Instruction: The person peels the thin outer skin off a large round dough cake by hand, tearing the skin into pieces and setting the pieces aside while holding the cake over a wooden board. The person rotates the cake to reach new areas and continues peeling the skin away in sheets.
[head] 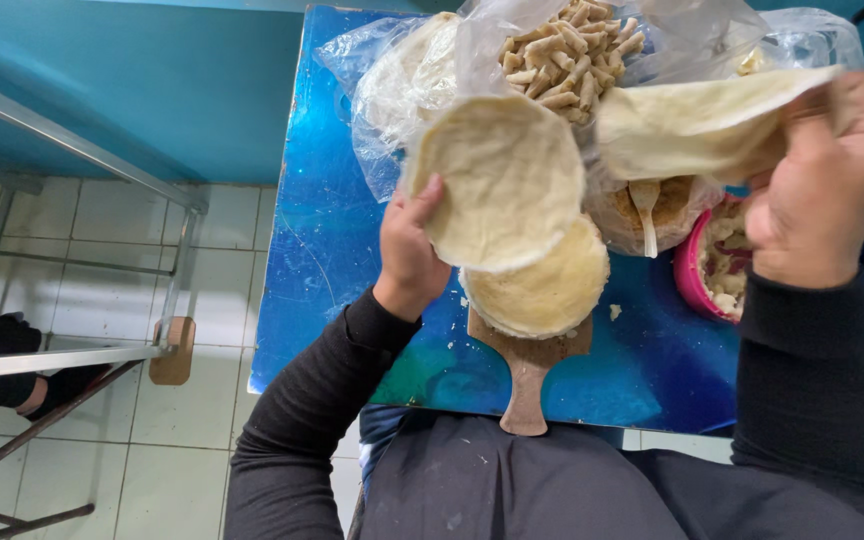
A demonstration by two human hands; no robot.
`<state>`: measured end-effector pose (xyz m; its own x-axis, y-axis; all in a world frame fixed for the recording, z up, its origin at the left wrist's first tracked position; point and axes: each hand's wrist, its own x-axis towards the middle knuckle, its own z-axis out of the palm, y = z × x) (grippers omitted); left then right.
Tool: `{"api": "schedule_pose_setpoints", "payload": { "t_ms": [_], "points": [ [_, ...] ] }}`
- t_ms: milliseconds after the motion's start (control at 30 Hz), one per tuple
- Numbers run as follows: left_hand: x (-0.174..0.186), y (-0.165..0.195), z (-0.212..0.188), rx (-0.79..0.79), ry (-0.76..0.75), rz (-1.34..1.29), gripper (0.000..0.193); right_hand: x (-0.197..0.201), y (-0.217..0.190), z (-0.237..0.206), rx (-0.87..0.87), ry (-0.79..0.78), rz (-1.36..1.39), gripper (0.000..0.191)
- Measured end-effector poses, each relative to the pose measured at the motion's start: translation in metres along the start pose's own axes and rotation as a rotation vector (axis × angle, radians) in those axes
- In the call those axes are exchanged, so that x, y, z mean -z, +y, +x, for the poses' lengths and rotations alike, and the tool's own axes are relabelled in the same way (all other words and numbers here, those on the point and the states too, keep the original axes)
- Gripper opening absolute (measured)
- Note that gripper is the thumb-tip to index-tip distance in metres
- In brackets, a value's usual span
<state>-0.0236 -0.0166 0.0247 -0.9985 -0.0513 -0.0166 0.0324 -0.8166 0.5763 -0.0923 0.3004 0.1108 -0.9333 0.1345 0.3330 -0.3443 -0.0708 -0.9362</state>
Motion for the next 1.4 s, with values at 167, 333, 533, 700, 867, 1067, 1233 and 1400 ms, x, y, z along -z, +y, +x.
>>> {"api": "schedule_pose_setpoints", "payload": {
  "t_ms": [167, 333, 533, 700, 867, 1067, 1233, 1400],
  "points": [
    [0.012, 0.017, 0.019, -0.188, 0.132, -0.054, 0.042, -0.013, -0.041, -0.008, 0.116, -0.176, -0.499, 0.022],
    [0.015, 0.022, 0.020, -0.249, 0.151, -0.041, 0.044, -0.047, -0.076, -0.042, -0.183, -0.398, -0.505, 0.029],
    [0.011, 0.021, 0.018, -0.250, 0.131, -0.028, 0.044, -0.080, -0.033, -0.043, -0.468, -0.667, -0.318, 0.032],
    [0.012, 0.019, 0.015, -0.270, 0.114, -0.010, 0.041, -0.075, 0.009, -0.043, -0.230, -0.774, -0.672, 0.041],
    [0.012, 0.012, 0.009, -0.248, 0.087, -0.012, 0.041, -0.067, 0.010, -0.056, -0.212, -0.684, -0.629, 0.054],
    [-0.001, 0.003, 0.001, -0.193, 0.034, 0.010, 0.044, -0.077, 0.002, -0.063, 0.157, -0.572, -0.716, 0.054],
    [-0.015, -0.008, -0.015, 0.066, -0.089, -0.071, 0.048, -0.077, -0.018, -0.074, 0.409, -0.360, -0.762, 0.033],
    [-0.017, -0.024, -0.029, 0.241, -0.159, -0.134, 0.054, -0.096, -0.029, -0.091, 0.514, -0.664, -0.648, 0.027]
  ]
}}
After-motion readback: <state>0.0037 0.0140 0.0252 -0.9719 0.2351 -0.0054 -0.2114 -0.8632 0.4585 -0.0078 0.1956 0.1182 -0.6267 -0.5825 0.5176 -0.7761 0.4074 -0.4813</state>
